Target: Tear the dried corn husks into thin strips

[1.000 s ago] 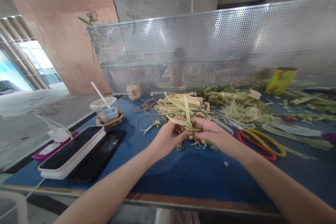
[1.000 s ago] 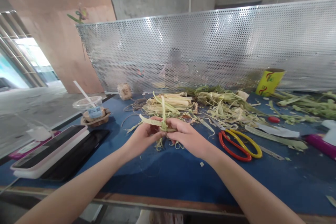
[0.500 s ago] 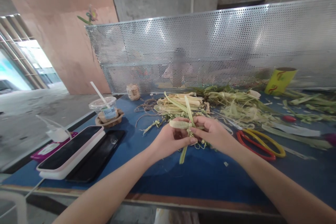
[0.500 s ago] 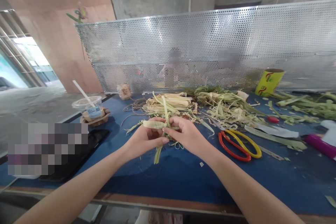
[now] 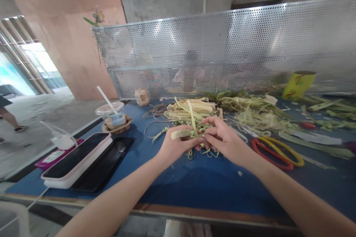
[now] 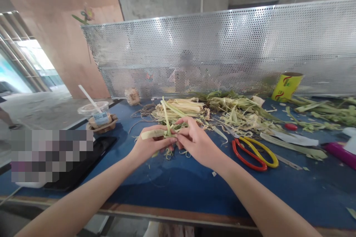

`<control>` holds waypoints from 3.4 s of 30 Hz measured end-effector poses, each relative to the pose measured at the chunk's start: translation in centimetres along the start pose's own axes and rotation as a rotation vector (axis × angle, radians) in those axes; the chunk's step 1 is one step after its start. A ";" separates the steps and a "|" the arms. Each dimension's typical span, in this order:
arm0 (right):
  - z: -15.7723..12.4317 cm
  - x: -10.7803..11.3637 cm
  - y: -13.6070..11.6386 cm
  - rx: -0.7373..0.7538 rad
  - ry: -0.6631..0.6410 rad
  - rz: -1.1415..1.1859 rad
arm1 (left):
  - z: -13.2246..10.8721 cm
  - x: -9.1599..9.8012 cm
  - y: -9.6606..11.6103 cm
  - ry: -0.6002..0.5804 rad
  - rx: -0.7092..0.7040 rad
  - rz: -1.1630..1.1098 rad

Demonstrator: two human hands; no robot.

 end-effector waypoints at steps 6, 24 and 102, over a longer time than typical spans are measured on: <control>-0.1 1.6 -0.5 0.007 -0.028 0.059 | 0.1 0.3 -0.6 -0.012 0.045 -0.172; 0.6 -1.1 1.2 -0.066 -0.025 0.068 | -0.2 -0.8 0.1 -0.123 0.005 -0.042; 0.1 1.2 1.5 -0.102 -0.118 0.000 | -0.1 -1.1 0.2 -0.241 0.003 0.077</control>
Point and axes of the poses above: each hand's wrist, its own z-axis towards the middle knuckle, its own x-axis out of the back of the hand, y = z × x, the point moved 9 cm from there along z, towards the middle knuckle, and after that the axes turned 2 degrees about -y, right-handed, at the moved point
